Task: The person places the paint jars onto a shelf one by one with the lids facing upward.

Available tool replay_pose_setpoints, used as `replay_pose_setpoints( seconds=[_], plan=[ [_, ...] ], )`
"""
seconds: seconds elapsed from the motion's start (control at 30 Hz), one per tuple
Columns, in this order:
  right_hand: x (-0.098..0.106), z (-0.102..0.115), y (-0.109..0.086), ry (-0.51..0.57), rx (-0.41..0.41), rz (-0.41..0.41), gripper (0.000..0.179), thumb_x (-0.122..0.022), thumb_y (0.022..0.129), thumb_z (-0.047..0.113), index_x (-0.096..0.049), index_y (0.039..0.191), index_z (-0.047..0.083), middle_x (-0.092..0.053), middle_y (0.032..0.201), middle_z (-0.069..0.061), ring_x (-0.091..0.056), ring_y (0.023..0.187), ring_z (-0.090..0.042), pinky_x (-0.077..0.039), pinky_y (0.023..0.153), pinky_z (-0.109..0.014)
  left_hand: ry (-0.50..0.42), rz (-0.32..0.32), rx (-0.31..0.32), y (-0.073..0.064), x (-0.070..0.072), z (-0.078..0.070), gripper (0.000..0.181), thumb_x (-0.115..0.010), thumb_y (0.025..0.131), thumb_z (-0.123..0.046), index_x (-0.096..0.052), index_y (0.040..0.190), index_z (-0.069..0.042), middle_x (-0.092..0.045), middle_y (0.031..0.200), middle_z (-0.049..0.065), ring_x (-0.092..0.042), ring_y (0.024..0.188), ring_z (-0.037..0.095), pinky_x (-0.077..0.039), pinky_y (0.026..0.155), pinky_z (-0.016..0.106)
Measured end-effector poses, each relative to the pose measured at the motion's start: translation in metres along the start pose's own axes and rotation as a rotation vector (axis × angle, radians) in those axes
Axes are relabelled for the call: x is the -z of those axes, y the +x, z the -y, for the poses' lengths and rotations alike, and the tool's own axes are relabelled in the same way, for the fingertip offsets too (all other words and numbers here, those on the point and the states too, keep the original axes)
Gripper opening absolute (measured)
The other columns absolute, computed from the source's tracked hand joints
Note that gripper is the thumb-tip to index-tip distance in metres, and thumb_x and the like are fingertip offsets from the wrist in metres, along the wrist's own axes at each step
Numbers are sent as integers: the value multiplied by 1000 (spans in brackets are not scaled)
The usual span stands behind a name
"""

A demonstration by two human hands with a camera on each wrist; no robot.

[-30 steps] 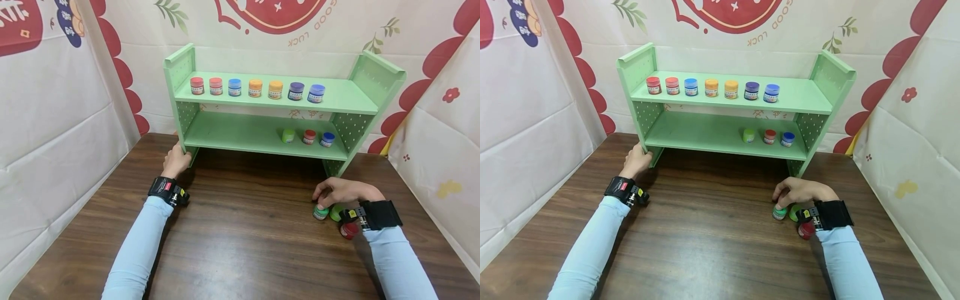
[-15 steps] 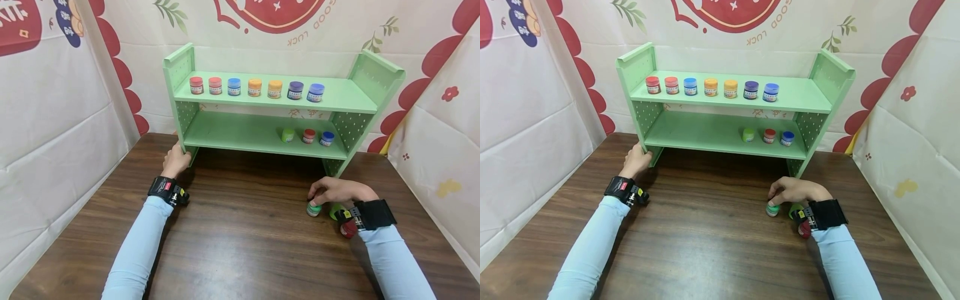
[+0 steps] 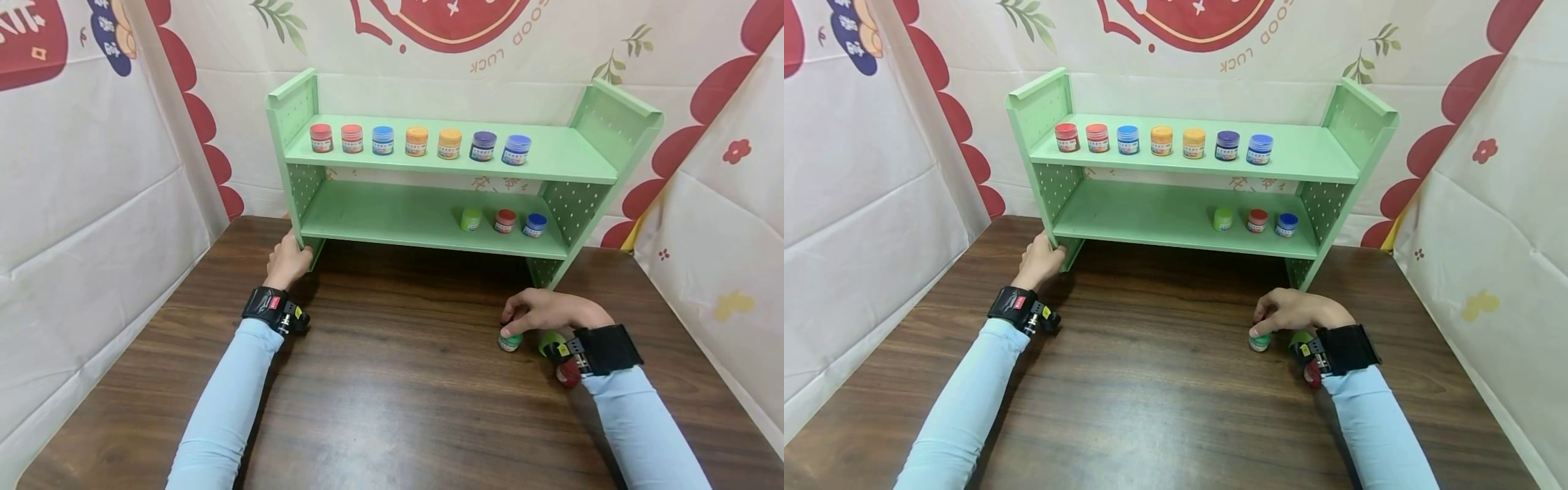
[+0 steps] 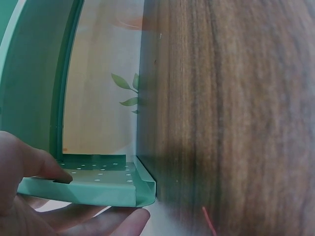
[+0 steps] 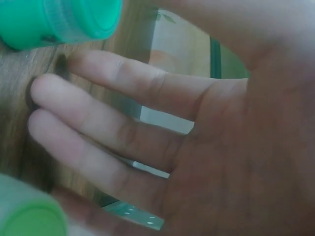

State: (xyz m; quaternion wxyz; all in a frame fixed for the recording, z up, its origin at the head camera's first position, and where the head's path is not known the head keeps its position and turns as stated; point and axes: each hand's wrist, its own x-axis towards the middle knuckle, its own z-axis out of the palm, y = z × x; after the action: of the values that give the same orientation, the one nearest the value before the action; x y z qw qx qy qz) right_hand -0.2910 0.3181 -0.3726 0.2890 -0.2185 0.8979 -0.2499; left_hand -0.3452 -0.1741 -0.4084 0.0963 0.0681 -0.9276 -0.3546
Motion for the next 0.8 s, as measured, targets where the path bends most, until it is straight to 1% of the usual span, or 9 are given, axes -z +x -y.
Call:
replay_pose_setpoints(
  seconds=[0.2,0.43,0.63,0.8],
  plan=[
    [-1,6,0,-2,10,6,34,-78,92,30,-68,109,3,-65,105,-8,-56,89,-18,-49,78,-33,-4,4,2,0,0,0,27,-48,95,-27,-54,118,-13,-62,106,19,-59,95,39,-48,80,58],
    [-2,8,-3,-8,6,10,26,-74,95,30,-67,104,7,-64,99,-6,-57,87,-18,-49,76,-34,-3,12,7,-1,0,0,28,-48,95,-27,-54,119,-13,-62,108,19,-59,97,40,-48,81,58],
    [-2,12,-5,-9,6,21,27,-79,90,27,-67,104,6,-65,100,-6,-57,86,-17,-50,74,-32,-5,10,8,-1,1,0,30,-49,95,-26,-54,122,-13,-62,106,19,-58,96,40,-47,77,56],
    [-2,14,-4,-39,14,22,22,-79,90,23,-68,102,7,-66,100,-6,-57,87,-17,-49,74,-32,-8,9,8,-1,1,-1,32,-49,96,-26,-55,123,-12,-62,106,19,-58,96,39,-48,77,56]
  ],
)
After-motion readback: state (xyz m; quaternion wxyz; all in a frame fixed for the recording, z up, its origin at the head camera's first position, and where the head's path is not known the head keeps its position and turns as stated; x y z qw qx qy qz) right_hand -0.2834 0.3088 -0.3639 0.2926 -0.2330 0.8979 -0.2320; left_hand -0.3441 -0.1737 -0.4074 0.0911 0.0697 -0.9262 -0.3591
